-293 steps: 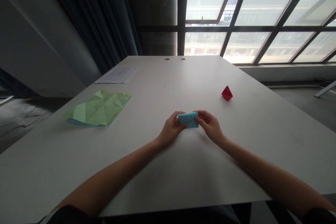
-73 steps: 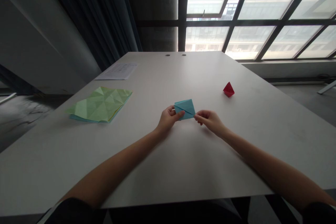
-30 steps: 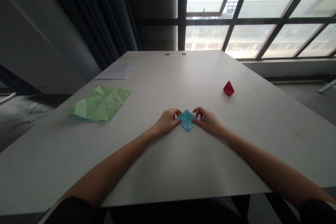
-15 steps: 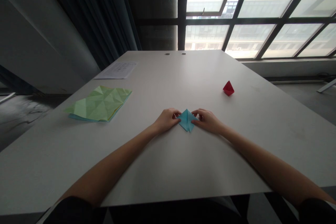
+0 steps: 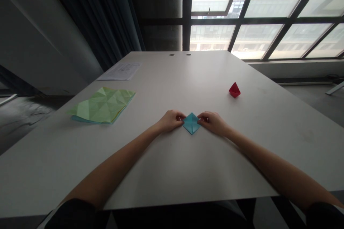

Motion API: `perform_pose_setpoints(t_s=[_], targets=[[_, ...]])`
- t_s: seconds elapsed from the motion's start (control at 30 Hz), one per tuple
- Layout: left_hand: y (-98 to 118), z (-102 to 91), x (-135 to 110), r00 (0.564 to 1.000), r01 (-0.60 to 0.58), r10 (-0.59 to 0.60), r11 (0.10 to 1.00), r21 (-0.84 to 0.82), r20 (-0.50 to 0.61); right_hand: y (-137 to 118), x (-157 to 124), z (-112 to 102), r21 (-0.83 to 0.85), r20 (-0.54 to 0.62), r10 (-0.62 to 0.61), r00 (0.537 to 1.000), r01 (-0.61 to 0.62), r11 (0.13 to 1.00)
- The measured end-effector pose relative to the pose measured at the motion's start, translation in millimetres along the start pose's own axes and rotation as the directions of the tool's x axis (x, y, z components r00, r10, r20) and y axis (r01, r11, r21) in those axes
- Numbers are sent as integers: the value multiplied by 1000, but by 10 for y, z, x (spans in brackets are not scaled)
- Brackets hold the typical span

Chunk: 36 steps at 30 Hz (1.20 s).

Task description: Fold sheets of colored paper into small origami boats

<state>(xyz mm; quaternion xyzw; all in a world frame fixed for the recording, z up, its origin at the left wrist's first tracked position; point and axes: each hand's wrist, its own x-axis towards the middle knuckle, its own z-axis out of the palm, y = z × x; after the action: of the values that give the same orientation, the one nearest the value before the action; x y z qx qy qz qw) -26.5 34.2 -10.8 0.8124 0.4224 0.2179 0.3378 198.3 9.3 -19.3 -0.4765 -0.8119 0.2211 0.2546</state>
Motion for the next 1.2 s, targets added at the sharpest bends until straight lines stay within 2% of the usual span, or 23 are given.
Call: perform_pose_setpoints(t_s=[0.07,0.33,0.6,0.97,1.2], targets=[[3,-15,7,1000,-12,12,1000,0,28,13,-8,1,-4,2,-37,999,37,999],[-21,-56,4,981,-184,182,982,29,70,42,-51,-13,-44,46,-213,976,215,976],[-26,-53,-46,915,-399,374,892,214,149,78,-98,-41,-195,85,-412,907,421,886],[1,-51,-82,876,-482,453,807,342,164,18,-76,-47,-242,103,-407,908,420,875],[-39,-34,-104,862,-501,484,764,407,153,-12,-107,-111,-93,125,-394,911,406,909]])
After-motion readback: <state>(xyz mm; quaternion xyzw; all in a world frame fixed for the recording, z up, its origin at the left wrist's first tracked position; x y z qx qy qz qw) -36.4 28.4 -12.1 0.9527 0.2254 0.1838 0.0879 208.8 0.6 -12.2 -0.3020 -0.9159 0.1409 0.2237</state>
